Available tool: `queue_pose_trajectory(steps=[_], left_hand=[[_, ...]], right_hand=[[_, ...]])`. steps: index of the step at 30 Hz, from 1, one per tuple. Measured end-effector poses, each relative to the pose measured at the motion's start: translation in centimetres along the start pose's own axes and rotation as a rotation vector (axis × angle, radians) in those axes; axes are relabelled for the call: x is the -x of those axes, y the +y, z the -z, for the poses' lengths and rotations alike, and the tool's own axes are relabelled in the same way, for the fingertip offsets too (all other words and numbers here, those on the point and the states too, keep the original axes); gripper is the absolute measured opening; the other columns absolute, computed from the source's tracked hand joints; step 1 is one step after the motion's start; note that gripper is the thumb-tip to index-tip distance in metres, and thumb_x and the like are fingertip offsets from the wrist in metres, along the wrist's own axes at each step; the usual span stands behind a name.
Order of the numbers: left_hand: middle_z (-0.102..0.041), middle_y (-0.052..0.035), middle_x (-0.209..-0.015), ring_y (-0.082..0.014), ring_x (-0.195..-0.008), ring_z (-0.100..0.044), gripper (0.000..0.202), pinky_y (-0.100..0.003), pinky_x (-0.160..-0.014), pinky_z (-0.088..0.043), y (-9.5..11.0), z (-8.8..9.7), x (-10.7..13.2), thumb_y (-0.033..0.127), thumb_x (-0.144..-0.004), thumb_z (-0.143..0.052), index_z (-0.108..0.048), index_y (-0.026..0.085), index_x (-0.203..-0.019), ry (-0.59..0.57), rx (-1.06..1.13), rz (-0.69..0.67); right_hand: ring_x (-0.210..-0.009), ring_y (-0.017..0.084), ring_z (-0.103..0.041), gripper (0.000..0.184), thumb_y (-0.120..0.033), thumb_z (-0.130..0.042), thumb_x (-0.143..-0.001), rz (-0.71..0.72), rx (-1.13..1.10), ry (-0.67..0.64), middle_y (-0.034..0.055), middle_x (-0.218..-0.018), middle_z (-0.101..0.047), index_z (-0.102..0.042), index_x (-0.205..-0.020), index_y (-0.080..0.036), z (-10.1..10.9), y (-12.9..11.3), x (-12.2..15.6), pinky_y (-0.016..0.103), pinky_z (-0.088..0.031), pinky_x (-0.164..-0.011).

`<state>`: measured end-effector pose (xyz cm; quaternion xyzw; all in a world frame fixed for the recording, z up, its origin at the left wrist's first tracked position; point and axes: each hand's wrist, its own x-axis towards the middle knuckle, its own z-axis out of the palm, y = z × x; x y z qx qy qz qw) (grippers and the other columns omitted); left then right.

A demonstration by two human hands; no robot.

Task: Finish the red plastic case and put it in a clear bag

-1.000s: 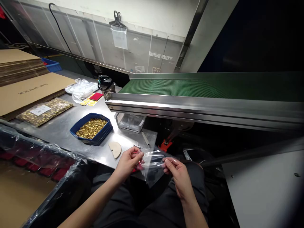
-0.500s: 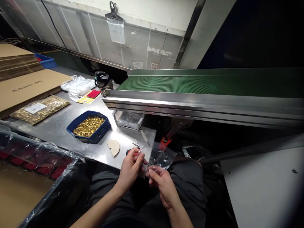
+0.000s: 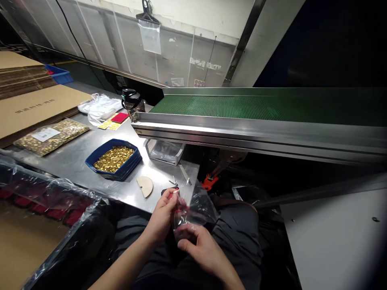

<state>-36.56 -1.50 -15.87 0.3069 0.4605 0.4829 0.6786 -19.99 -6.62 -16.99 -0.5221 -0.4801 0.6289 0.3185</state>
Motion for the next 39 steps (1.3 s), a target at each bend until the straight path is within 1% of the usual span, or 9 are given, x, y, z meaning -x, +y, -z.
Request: queue_pose_trajectory(steps=[3,7,12,19,30,33,35,37,39], left_hand=[[-0.051,0.0067,-0.069,-0.0076,-0.051,-0.045,0.031,-0.018,-0.05,-0.039,0.4,0.4,0.4,0.054,-0.094,-0.057,-0.048,0.024,-0.098,-0.009,0.013,0.025],[-0.05,0.0066,-0.065,-0.0071,-0.05,-0.04,0.032,-0.017,-0.048,-0.032,0.7,1.1,0.8,0.053,-0.094,-0.058,-0.05,0.022,-0.094,0.0,-0.062,0.02],[-0.052,0.006,-0.064,-0.0083,-0.05,-0.041,0.034,-0.018,-0.049,-0.033,0.5,1.3,1.0,0.054,-0.093,-0.058,-0.051,0.021,-0.091,-0.026,-0.172,-0.019],[-0.056,0.0043,-0.068,-0.0102,-0.057,-0.047,0.028,-0.02,-0.053,-0.036,0.4,1.7,1.9,0.049,-0.098,-0.053,-0.054,0.021,-0.093,-0.027,-0.35,-0.135],[-0.062,0.0006,-0.071,-0.0161,-0.056,-0.057,0.026,-0.026,-0.052,-0.046,-0.1,2.5,1.6,0.047,-0.097,-0.053,-0.059,0.022,-0.094,0.031,-0.536,-0.217],[-0.067,-0.0078,-0.101,-0.0263,-0.092,-0.065,0.026,-0.037,-0.082,-0.053,0.2,2.5,2.1,0.044,-0.09,-0.065,-0.06,0.023,-0.105,0.141,-0.621,-0.332],[-0.062,-0.0105,-0.112,-0.0312,-0.113,-0.056,0.035,-0.044,-0.103,-0.043,0.5,2.1,2.9,0.041,-0.081,-0.076,-0.061,0.023,-0.107,0.237,-0.671,-0.434],[-0.062,-0.0085,-0.105,-0.0302,-0.108,-0.056,0.034,-0.041,-0.101,-0.042,0.5,1.2,4.0,0.039,-0.075,-0.082,-0.064,0.024,-0.099,0.166,-0.717,-0.47],[-0.064,-0.0048,-0.095,-0.025,-0.092,-0.059,0.03,-0.034,-0.086,-0.047,0.3,0.1,4.9,0.036,-0.074,-0.082,-0.064,0.024,-0.096,-0.073,-0.733,-0.383]], right_hand=[[-0.107,0.029,-0.066,0.04,-0.046,-0.081,-0.077,-0.033,-0.034,0.035,0.0087,-0.11,-0.075,-0.077,-0.108,-0.022,2.2,0.0,0.2,0.041,-0.047,-0.099],[-0.114,0.03,-0.066,0.065,-0.072,-0.047,-0.094,-0.075,-0.17,0.034,0.016,-0.122,-0.071,-0.069,-0.123,-0.019,4.5,-0.9,0.0,0.044,-0.049,-0.097],[-0.089,0.018,-0.072,0.058,-0.051,-0.083,-0.078,-0.244,-0.411,-0.061,0.0145,-0.108,-0.076,-0.069,-0.12,-0.013,2.9,-2.1,-0.2,0.027,-0.052,-0.078],[-0.074,0.014,-0.069,0.05,-0.05,-0.085,-0.074,-0.391,-0.502,-0.065,0.011,-0.095,-0.076,-0.075,-0.107,-0.013,0.5,-0.5,0.1,0.024,-0.051,-0.068],[-0.052,0.01,-0.051,0.051,-0.06,-0.086,-0.066,-0.158,-0.222,0.13,0.0008,-0.061,-0.063,-0.064,-0.07,-0.015,0.0,-0.3,0.4,0.022,-0.039,-0.051],[-0.049,0.009,-0.043,0.052,-0.063,-0.08,-0.071,-0.097,-0.113,0.184,-0.0051,-0.056,-0.05,-0.053,-0.066,-0.019,0.2,-0.2,0.4,0.022,-0.035,-0.049],[-0.049,0.009,-0.041,0.053,-0.064,-0.075,-0.077,-0.072,-0.028,0.218,-0.0064,-0.055,-0.046,-0.046,-0.066,-0.021,0.2,-0.3,0.4,0.022,-0.034,-0.048],[-0.051,0.01,-0.042,0.052,-0.065,-0.071,-0.08,-0.05,0.059,0.231,-0.0054,-0.056,-0.047,-0.046,-0.067,-0.022,0.3,-0.5,0.6,0.023,-0.033,-0.049],[-0.056,0.013,-0.045,0.051,-0.068,-0.068,-0.08,-0.023,0.137,0.206,-0.0024,-0.06,-0.053,-0.054,-0.071,-0.02,0.4,-0.8,0.8,0.024,-0.035,-0.051]])
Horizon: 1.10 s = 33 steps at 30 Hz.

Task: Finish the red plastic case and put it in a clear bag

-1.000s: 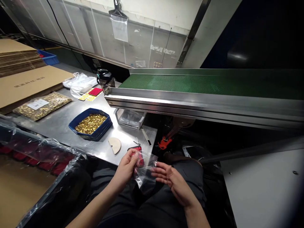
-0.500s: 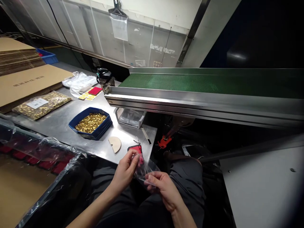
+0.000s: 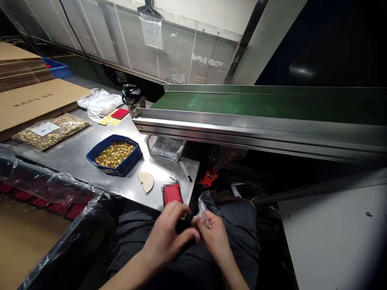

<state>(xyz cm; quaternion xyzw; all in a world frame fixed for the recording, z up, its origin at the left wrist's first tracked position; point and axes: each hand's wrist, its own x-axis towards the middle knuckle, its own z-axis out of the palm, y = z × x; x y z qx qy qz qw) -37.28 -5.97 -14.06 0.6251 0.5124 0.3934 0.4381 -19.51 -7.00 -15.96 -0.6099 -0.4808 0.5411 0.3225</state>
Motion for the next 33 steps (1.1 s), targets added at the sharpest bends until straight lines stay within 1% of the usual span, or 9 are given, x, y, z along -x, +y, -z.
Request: queue_pose_trajectory(steps=[3,9,14,19,22,25,28,30,33], left_hand=[[-0.065,-0.0007,-0.083,-0.0193,-0.076,-0.058,0.018,-0.027,-0.068,-0.045,0.2,-1.0,0.1,0.027,-0.077,-0.076,-0.06,0.022,-0.085,-0.26,0.073,0.065],[-0.047,0.0018,-0.073,-0.0173,-0.069,-0.044,0.02,-0.028,-0.064,-0.03,-1.4,-0.4,-0.5,0.008,-0.076,-0.053,-0.041,0.022,-0.069,-0.031,-0.071,0.125],[-0.05,0.0058,-0.068,-0.0152,-0.061,-0.046,0.019,-0.025,-0.058,-0.031,-2.3,-2.1,0.0,0.013,-0.073,-0.058,-0.045,0.024,-0.08,-0.068,-0.003,0.194],[-0.036,0.006,-0.065,-0.0146,-0.062,-0.036,0.017,-0.025,-0.06,-0.027,-2.7,-1.0,0.0,0.014,-0.078,-0.048,-0.036,0.024,-0.073,0.141,0.006,0.238],[-0.04,0.005,-0.065,-0.0147,-0.063,-0.037,0.018,-0.026,-0.061,-0.029,-2.5,0.3,1.9,0.015,-0.076,-0.053,-0.039,0.023,-0.068,0.041,0.045,0.243],[-0.047,0.0036,-0.062,-0.0147,-0.062,-0.04,0.017,-0.026,-0.059,-0.029,-3.4,1.2,5.0,0.018,-0.074,-0.056,-0.043,0.022,-0.063,-0.104,0.09,0.32],[-0.043,0.0043,-0.058,-0.0136,-0.057,-0.039,0.024,-0.024,-0.055,-0.029,-5.9,2.6,7.7,0.029,-0.072,-0.06,-0.04,0.022,-0.06,-0.085,0.131,0.491],[-0.037,0.0071,-0.053,-0.0111,-0.047,-0.034,0.037,-0.023,-0.048,-0.025,-7.8,3.7,9.0,0.044,-0.072,-0.062,-0.033,0.024,-0.061,-0.046,0.174,0.628],[-0.034,0.0101,-0.046,-0.0084,-0.036,-0.026,0.053,-0.02,-0.04,-0.016,-10.0,4.8,10.1,0.07,-0.072,-0.061,-0.032,0.026,-0.066,0.025,0.214,0.79]], right_hand=[[-0.061,0.015,-0.048,0.048,-0.067,-0.068,-0.078,0.037,0.135,-0.016,0.0002,-0.064,-0.056,-0.061,-0.072,-0.02,0.7,-0.2,0.4,0.025,-0.034,-0.055],[-0.057,0.016,-0.027,0.039,-0.042,-0.058,-0.088,0.022,0.478,0.302,-0.0013,-0.062,-0.04,-0.036,-0.061,-0.023,1.8,-0.1,1.5,0.031,-0.016,-0.058],[-0.055,0.014,-0.038,0.043,-0.044,-0.063,-0.086,0.036,0.522,0.115,-0.0039,-0.057,-0.039,-0.035,-0.061,-0.023,1.0,-0.4,2.1,0.026,-0.024,-0.055],[-0.054,0.016,-0.034,0.019,-0.024,-0.061,-0.079,-0.018,0.602,0.16,-0.0021,-0.057,-0.043,-0.047,-0.067,-0.024,0.1,0.1,2.8,0.03,-0.017,-0.057],[-0.062,0.018,-0.042,0.009,-0.019,-0.061,-0.075,-0.024,0.502,0.098,0.0008,-0.067,-0.053,-0.055,-0.072,-0.024,-1.4,-0.2,2.5,0.031,-0.02,-0.06],[-0.06,0.016,-0.042,0.025,-0.028,-0.064,-0.08,-0.069,0.344,-0.014,-0.0028,-0.057,-0.046,-0.05,-0.06,-0.022,-2.9,-0.6,1.2,0.029,-0.023,-0.058],[-0.068,0.016,-0.056,0.023,-0.028,-0.084,-0.06,-0.089,0.168,-0.213,-0.0051,-0.066,-0.061,-0.063,-0.069,-0.023,-3.6,-0.3,-0.1,0.025,-0.036,-0.063],[-0.079,0.019,-0.065,0.046,-0.033,-0.093,-0.048,-0.137,0.013,-0.335,-0.002,-0.084,-0.071,-0.071,-0.088,-0.023,-3.9,0.4,-0.7,0.025,-0.045,-0.067],[-0.089,0.022,-0.072,0.061,-0.065,-0.078,-0.069,-0.252,-0.196,-0.305,0.01,-0.105,-0.074,-0.069,-0.108,-0.018,-5.3,1.7,-1.5,0.029,-0.053,-0.071]])
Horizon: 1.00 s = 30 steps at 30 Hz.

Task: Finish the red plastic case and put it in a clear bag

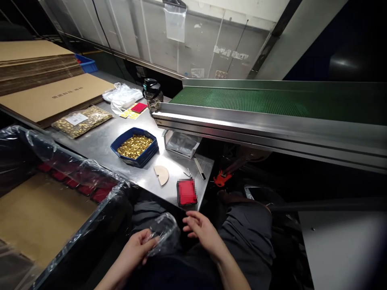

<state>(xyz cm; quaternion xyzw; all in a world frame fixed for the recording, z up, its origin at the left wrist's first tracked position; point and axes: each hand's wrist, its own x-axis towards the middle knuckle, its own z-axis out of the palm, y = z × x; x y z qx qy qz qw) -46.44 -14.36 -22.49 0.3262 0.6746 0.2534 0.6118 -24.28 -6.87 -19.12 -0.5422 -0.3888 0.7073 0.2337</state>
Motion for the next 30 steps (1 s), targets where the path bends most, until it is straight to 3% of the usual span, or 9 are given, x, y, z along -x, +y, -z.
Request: queue_pose_trajectory(steps=[3,7,11,13,16,18,20,24,30], left_hand=[[-0.033,0.0102,-0.042,-0.0086,-0.034,-0.029,0.064,-0.02,-0.039,-0.015,-0.7,0.4,-0.6,0.083,-0.066,-0.06,-0.031,0.026,-0.063,0.053,0.014,0.055],[-0.035,0.0088,-0.044,-0.0102,-0.036,-0.036,0.066,-0.022,-0.041,-0.025,-0.6,0.0,-1.5,0.084,-0.065,-0.06,-0.032,0.025,-0.058,0.104,-0.05,0.004],[-0.037,0.0074,-0.045,-0.0131,-0.038,-0.043,0.058,-0.024,-0.043,-0.028,-0.2,-0.4,-2.3,0.076,-0.074,-0.056,-0.034,0.025,-0.057,0.143,-0.173,-0.013],[-0.039,0.0063,-0.046,-0.0143,-0.042,-0.047,0.055,-0.024,-0.045,-0.027,0.0,-0.5,-2.8,0.071,-0.077,-0.055,-0.035,0.024,-0.057,0.159,-0.235,-0.02],[-0.045,0.0041,-0.049,-0.0158,-0.048,-0.05,0.051,-0.025,-0.047,-0.027,0.7,-0.7,-3.2,0.065,-0.083,-0.051,-0.04,0.023,-0.056,0.159,-0.326,-0.039],[-0.048,0.0025,-0.05,-0.0165,-0.05,-0.051,0.05,-0.026,-0.049,-0.027,1.4,-0.8,-3.3,0.06,-0.089,-0.044,-0.045,0.022,-0.057,0.146,-0.391,-0.056],[-0.051,0.0011,-0.052,-0.0171,-0.052,-0.051,0.049,-0.027,-0.051,-0.027,2.2,-0.9,-2.9,0.053,-0.093,-0.041,-0.047,0.021,-0.057,0.146,-0.468,-0.088],[-0.059,-0.0005,-0.067,-0.0187,-0.065,-0.055,0.035,-0.03,-0.062,-0.03,3.7,-1.1,-1.7,0.04,-0.096,-0.043,-0.049,0.021,-0.067,0.182,-0.622,-0.259],[-0.063,-0.004,-0.086,-0.0212,-0.076,-0.061,0.016,-0.031,-0.066,-0.037,3.8,-2.6,0.1,0.025,-0.096,-0.044,-0.055,0.022,-0.085,0.143,-0.732,-0.483]], right_hand=[[-0.103,0.023,-0.073,0.069,-0.078,-0.055,-0.084,-0.038,-0.181,0.1,0.0167,-0.118,-0.071,-0.064,-0.112,-0.016,-1.8,1.0,-2.2,0.031,-0.057,-0.08],[-0.1,0.027,-0.074,0.073,-0.079,-0.059,-0.08,-0.014,-0.266,0.249,0.019,-0.114,-0.072,-0.062,-0.112,-0.014,-3.3,1.1,-4.3,0.032,-0.058,-0.078],[-0.096,0.027,-0.073,0.065,-0.07,-0.065,-0.082,0.122,-0.187,0.314,0.0153,-0.109,-0.074,-0.066,-0.112,-0.013,-2.4,0.2,-1.6,0.034,-0.055,-0.083],[-0.097,0.026,-0.07,0.048,-0.057,-0.071,-0.084,0.216,-0.036,0.293,0.0096,-0.105,-0.075,-0.07,-0.109,-0.016,-1.4,0.1,1.0,0.031,-0.051,-0.087],[-0.085,0.022,-0.069,0.017,-0.033,-0.066,-0.089,0.399,0.553,0.18,0.0023,-0.091,-0.075,-0.072,-0.101,-0.023,0.0,0.9,4.3,0.026,-0.046,-0.075],[-0.076,0.019,-0.068,0.017,-0.02,-0.061,-0.088,0.482,1.01,0.105,-0.0003,-0.086,-0.073,-0.07,-0.1,-0.026,0.3,2.2,5.4,0.026,-0.04,-0.066],[-0.072,0.019,-0.068,0.025,-0.012,-0.062,-0.08,0.497,1.263,0.063,-0.0014,-0.085,-0.073,-0.068,-0.1,-0.027,0.0,3.5,5.6,0.027,-0.037,-0.063],[-0.069,0.022,-0.068,0.026,-0.008,-0.064,-0.074,0.47,1.377,0.049,0.0,-0.083,-0.073,-0.068,-0.093,-0.024,-0.9,4.5,5.2,0.03,-0.034,-0.061],[-0.071,0.023,-0.069,0.007,-0.02,-0.058,-0.092,0.367,1.325,0.243,0.0002,-0.079,-0.072,-0.064,-0.091,-0.024,-0.2,3.0,5.6,0.031,-0.032,-0.063]])
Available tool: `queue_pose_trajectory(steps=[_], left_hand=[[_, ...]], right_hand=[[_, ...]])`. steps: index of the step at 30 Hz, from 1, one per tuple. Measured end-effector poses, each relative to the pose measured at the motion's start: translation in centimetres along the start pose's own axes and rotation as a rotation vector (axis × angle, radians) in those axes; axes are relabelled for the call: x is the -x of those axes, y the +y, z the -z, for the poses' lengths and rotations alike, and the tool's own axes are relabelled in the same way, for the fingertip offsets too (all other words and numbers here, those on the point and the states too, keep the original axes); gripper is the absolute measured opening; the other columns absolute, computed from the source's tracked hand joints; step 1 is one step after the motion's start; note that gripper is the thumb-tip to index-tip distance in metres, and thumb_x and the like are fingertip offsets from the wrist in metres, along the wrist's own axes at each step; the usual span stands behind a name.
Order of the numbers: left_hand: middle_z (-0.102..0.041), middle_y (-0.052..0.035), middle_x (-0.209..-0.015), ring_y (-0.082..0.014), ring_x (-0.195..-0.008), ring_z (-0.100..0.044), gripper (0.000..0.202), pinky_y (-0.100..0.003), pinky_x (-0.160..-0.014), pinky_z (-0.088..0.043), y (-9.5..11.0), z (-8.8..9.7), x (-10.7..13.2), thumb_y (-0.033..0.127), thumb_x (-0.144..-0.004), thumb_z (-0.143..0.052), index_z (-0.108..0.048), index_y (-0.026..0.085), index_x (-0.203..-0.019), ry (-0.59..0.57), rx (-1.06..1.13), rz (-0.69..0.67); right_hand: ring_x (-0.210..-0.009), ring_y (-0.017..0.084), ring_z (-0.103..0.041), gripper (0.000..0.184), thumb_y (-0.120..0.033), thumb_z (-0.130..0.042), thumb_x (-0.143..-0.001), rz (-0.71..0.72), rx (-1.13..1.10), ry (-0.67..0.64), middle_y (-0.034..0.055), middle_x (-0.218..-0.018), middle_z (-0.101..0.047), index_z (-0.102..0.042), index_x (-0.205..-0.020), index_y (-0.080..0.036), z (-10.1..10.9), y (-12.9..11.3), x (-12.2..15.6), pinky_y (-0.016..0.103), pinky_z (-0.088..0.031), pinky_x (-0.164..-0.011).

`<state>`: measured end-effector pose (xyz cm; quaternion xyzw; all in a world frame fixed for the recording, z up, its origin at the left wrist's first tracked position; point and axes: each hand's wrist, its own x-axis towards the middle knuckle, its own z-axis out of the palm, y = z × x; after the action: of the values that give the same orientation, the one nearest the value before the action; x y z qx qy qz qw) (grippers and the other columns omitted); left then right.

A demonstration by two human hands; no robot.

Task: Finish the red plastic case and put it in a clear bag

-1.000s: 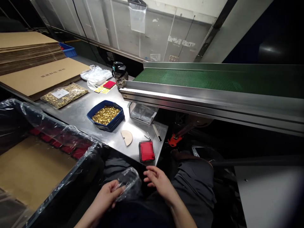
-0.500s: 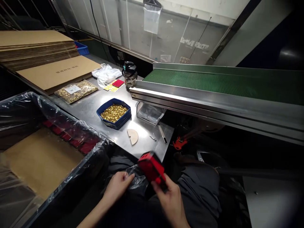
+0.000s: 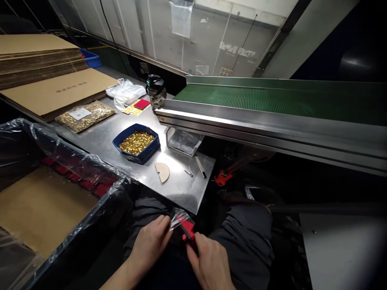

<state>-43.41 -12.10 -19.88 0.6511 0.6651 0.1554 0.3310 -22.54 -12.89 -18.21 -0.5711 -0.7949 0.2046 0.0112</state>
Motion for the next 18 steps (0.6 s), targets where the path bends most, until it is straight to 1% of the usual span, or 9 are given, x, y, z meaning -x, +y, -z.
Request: queue_pose_trajectory(steps=[2,4,6,9,10,12,13,15,18], left_hand=[[-0.064,-0.0037,-0.089,-0.02,-0.077,-0.063,0.014,-0.029,-0.065,-0.041,0.6,-0.3,0.4,0.021,-0.097,-0.043,-0.056,0.023,-0.093,0.005,0.011,-0.056],[-0.066,-0.0018,-0.089,-0.0166,-0.077,-0.065,0.015,-0.026,-0.067,-0.046,1.2,-0.6,0.6,0.021,-0.1,-0.041,-0.055,0.024,-0.097,0.002,0.044,-0.135],[-0.066,-0.0011,-0.087,-0.0147,-0.077,-0.065,0.017,-0.024,-0.071,-0.049,1.9,-0.9,0.6,0.023,-0.103,-0.039,-0.054,0.024,-0.098,0.011,0.068,-0.219],[-0.064,-0.0033,-0.084,-0.0164,-0.074,-0.064,0.023,-0.026,-0.069,-0.05,2.9,-1.6,0.8,0.024,-0.104,-0.036,-0.056,0.023,-0.094,0.037,0.049,-0.327],[-0.064,-0.0038,-0.083,-0.017,-0.073,-0.064,0.025,-0.026,-0.068,-0.05,3.3,-1.9,0.9,0.025,-0.103,-0.035,-0.057,0.023,-0.091,0.039,0.036,-0.36],[-0.065,-0.0045,-0.084,-0.0175,-0.074,-0.065,0.026,-0.027,-0.069,-0.052,3.9,-2.5,1.2,0.024,-0.103,-0.035,-0.059,0.022,-0.092,0.038,0.012,-0.401],[-0.066,-0.0046,-0.085,-0.0174,-0.075,-0.066,0.026,-0.027,-0.07,-0.053,4.1,-2.7,1.3,0.023,-0.103,-0.034,-0.059,0.022,-0.095,0.041,-0.002,-0.398],[-0.067,-0.0042,-0.085,-0.0172,-0.074,-0.067,0.023,-0.027,-0.068,-0.054,4.7,-2.8,1.6,0.019,-0.102,-0.035,-0.057,0.021,-0.098,0.051,-0.042,-0.343],[-0.068,-0.0053,-0.086,-0.0212,-0.074,-0.069,0.02,-0.031,-0.063,-0.055,5.4,-2.5,1.6,0.011,-0.097,-0.039,-0.057,0.019,-0.103,0.056,-0.137,-0.217]], right_hand=[[-0.071,0.022,-0.07,0.01,-0.026,-0.056,-0.096,-0.082,-0.059,0.021,-0.0001,-0.079,-0.072,-0.063,-0.088,-0.024,0.8,0.5,0.1,0.03,-0.032,-0.063],[-0.074,0.021,-0.07,0.012,-0.026,-0.055,-0.097,-0.107,-0.113,0.008,0.0002,-0.081,-0.073,-0.063,-0.089,-0.024,1.3,0.8,0.3,0.029,-0.032,-0.064],[-0.078,0.022,-0.07,0.009,-0.021,-0.056,-0.094,-0.039,-0.126,-0.055,0.0015,-0.086,-0.074,-0.065,-0.093,-0.023,1.6,0.9,0.4,0.028,-0.034,-0.066],[-0.078,0.023,-0.07,0.013,-0.013,-0.063,-0.084,0.065,-0.135,-0.154,0.003,-0.088,-0.075,-0.067,-0.093,-0.022,1.9,0.8,0.5,0.029,-0.035,-0.066],[-0.077,0.023,-0.07,0.013,-0.013,-0.063,-0.083,0.067,-0.148,-0.162,0.0032,-0.088,-0.075,-0.067,-0.092,-0.021,2.0,0.8,0.4,0.028,-0.035,-0.065],[-0.078,0.022,-0.071,0.01,-0.017,-0.06,-0.089,0.04,-0.178,-0.15,0.0021,-0.089,-0.075,-0.066,-0.095,-0.022,2.2,0.9,0.2,0.027,-0.037,-0.065],[-0.079,0.021,-0.071,0.01,-0.021,-0.057,-0.093,0.014,-0.204,-0.134,0.0011,-0.09,-0.075,-0.066,-0.096,-0.024,2.3,1.0,0.0,0.026,-0.038,-0.065],[-0.082,0.019,-0.072,0.015,-0.03,-0.051,-0.1,-0.066,-0.311,-0.076,-0.0011,-0.092,-0.076,-0.066,-0.099,-0.027,2.4,1.1,-0.2,0.023,-0.04,-0.066],[-0.084,0.021,-0.072,0.023,-0.042,-0.051,-0.1,-0.233,-0.576,0.027,0.0007,-0.092,-0.077,-0.069,-0.103,-0.027,2.0,1.1,-0.4,0.023,-0.045,-0.072]])
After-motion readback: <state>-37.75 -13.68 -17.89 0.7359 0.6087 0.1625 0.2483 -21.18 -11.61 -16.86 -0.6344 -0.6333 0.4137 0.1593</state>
